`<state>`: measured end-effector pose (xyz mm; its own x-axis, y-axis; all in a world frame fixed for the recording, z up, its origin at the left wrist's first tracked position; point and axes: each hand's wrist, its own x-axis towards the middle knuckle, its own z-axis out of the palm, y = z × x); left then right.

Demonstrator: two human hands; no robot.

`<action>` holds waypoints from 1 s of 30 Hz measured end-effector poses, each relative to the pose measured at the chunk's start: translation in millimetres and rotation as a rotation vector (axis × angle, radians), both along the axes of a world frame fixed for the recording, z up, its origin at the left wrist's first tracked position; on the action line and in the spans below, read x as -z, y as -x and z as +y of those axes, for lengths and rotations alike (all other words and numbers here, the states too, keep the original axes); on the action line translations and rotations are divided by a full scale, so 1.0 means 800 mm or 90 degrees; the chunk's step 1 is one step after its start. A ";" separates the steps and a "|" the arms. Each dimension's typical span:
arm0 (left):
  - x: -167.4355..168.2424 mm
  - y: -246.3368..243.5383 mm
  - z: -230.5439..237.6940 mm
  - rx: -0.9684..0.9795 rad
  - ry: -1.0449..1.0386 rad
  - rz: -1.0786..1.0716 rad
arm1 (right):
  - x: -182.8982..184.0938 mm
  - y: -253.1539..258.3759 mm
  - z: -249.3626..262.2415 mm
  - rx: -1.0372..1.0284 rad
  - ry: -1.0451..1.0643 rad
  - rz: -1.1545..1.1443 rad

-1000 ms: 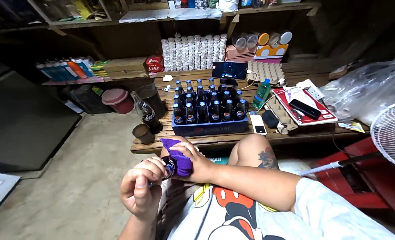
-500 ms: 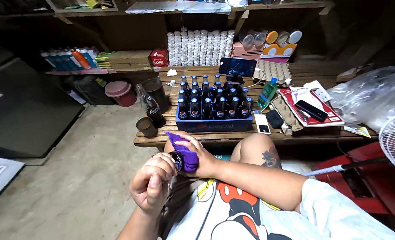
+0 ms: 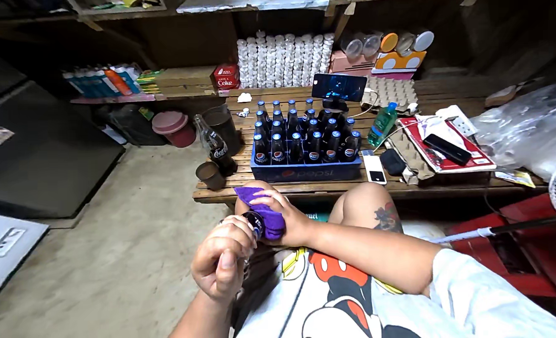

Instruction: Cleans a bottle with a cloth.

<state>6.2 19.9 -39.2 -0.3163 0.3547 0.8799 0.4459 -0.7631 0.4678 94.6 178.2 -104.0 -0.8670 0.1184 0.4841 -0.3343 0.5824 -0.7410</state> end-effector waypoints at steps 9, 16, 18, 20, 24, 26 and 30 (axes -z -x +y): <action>0.001 0.001 -0.001 0.001 -0.003 0.002 | 0.001 0.000 -0.002 0.001 0.005 0.012; 0.002 0.001 -0.001 -0.002 -0.006 0.000 | -0.018 -0.007 -0.015 -0.007 -0.031 0.091; 0.003 0.001 -0.001 -0.001 -0.003 0.007 | -0.024 -0.008 -0.020 -0.015 -0.026 0.116; 0.004 -0.001 -0.002 -0.003 0.001 0.016 | -0.026 -0.008 -0.023 -0.021 -0.022 0.133; 0.004 -0.002 -0.002 -0.010 0.002 0.026 | -0.024 -0.005 -0.022 -0.030 -0.018 0.153; 0.004 -0.003 -0.001 -0.010 0.004 0.029 | -0.024 -0.003 -0.020 -0.049 -0.006 0.154; 0.003 -0.005 0.000 -0.009 0.015 0.042 | -0.020 0.000 -0.014 -0.093 0.032 0.143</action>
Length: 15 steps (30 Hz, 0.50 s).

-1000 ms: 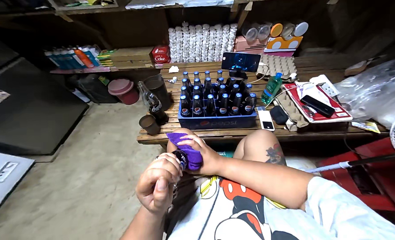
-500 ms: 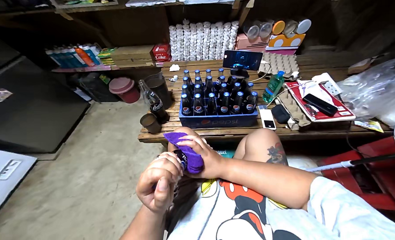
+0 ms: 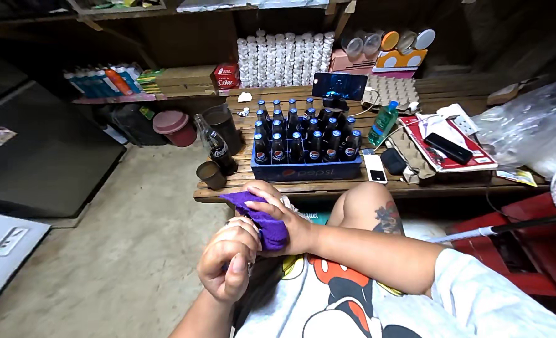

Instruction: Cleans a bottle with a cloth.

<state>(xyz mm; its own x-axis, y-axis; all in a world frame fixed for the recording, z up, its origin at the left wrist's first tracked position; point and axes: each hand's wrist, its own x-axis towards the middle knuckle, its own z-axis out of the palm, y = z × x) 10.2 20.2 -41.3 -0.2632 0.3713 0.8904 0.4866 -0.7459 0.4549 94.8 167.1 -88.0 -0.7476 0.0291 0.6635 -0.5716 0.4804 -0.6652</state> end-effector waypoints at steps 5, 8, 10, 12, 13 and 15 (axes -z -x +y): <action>0.001 0.000 0.001 0.000 -0.005 -0.002 | -0.003 -0.001 0.004 -0.005 -0.022 -0.003; 0.001 0.000 0.002 -0.002 -0.008 -0.002 | -0.003 -0.001 0.004 0.007 -0.033 -0.012; 0.002 0.000 0.001 -0.004 -0.009 -0.003 | -0.002 -0.001 0.004 0.008 -0.031 -0.010; 0.002 0.000 0.001 -0.004 -0.010 -0.005 | 0.000 0.000 0.004 0.010 -0.034 -0.004; 0.002 0.000 0.001 -0.004 -0.011 -0.006 | 0.000 0.000 0.004 0.012 -0.036 -0.005; 0.002 0.001 0.000 -0.007 -0.011 -0.005 | 0.001 0.000 0.004 0.013 -0.037 -0.006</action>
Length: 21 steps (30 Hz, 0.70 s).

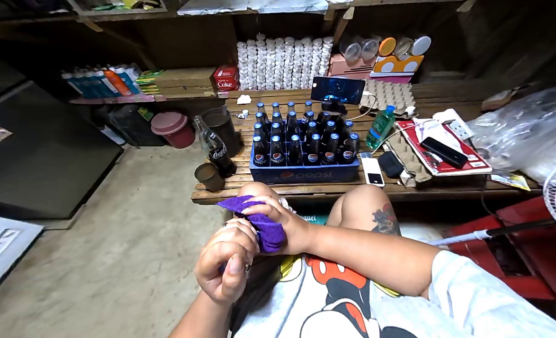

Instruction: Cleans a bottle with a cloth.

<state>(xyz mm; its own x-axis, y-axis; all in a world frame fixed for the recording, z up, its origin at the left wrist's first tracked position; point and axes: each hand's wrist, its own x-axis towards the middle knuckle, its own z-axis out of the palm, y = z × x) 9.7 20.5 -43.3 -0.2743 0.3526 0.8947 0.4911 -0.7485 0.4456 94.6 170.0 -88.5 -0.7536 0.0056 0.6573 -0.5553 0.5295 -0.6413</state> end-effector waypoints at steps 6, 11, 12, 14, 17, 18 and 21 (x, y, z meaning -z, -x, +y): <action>0.001 0.000 -0.002 -0.001 -0.006 -0.003 | -0.001 0.000 0.000 -0.003 -0.003 -0.012; 0.002 0.001 -0.002 -0.007 -0.006 -0.004 | 0.003 0.000 0.002 -0.002 -0.010 -0.013; 0.002 0.001 -0.002 -0.010 -0.006 -0.004 | 0.004 0.000 0.003 -0.002 -0.013 -0.018; 0.002 0.001 -0.002 -0.011 -0.007 -0.003 | 0.007 0.001 0.004 0.002 -0.013 -0.019; 0.002 0.000 -0.002 -0.011 -0.011 -0.009 | 0.008 0.001 0.006 0.008 -0.018 -0.031; 0.002 0.001 -0.002 -0.011 -0.012 -0.009 | 0.009 0.001 0.007 0.010 -0.020 -0.036; 0.003 0.001 -0.003 -0.008 -0.013 -0.014 | 0.012 0.001 0.008 0.015 -0.013 -0.055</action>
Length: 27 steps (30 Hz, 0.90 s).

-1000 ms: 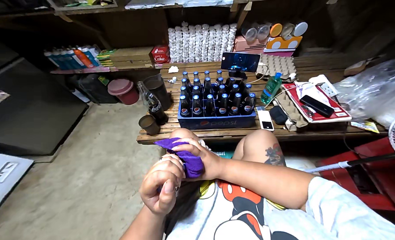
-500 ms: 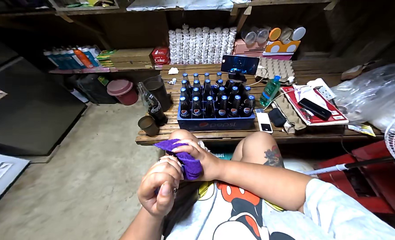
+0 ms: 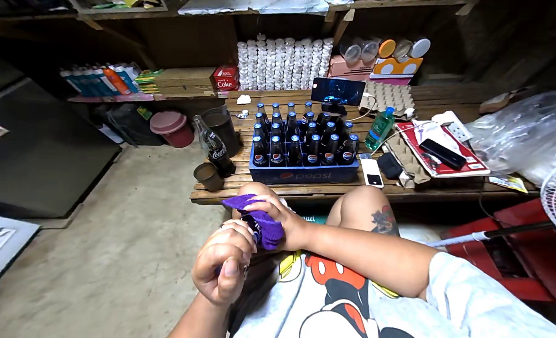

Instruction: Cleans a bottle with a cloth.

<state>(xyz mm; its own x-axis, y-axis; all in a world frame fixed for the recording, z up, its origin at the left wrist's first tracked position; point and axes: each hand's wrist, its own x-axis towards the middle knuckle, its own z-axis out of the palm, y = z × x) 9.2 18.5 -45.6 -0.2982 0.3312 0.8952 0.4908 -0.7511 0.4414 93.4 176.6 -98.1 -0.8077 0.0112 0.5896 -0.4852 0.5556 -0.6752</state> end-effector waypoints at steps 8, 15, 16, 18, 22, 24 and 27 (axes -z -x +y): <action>-0.001 0.000 0.001 0.000 -0.005 0.000 | 0.005 0.001 0.003 0.022 0.019 -0.060; 0.000 0.001 0.001 -0.001 -0.003 0.001 | 0.008 0.002 0.005 0.038 0.006 -0.091; 0.000 0.001 0.000 -0.002 -0.001 0.003 | 0.007 0.001 0.005 0.039 0.004 -0.097; 0.001 0.001 0.001 -0.005 0.000 0.005 | 0.007 0.001 0.006 0.041 0.001 -0.100; 0.000 0.001 0.000 -0.006 -0.004 0.005 | 0.006 0.001 0.006 0.049 0.003 -0.125; 0.000 0.002 0.000 -0.006 -0.004 0.004 | 0.003 0.000 0.005 0.054 0.003 -0.130; 0.000 0.002 0.000 -0.005 -0.006 0.003 | 0.002 0.000 0.004 0.060 -0.003 -0.146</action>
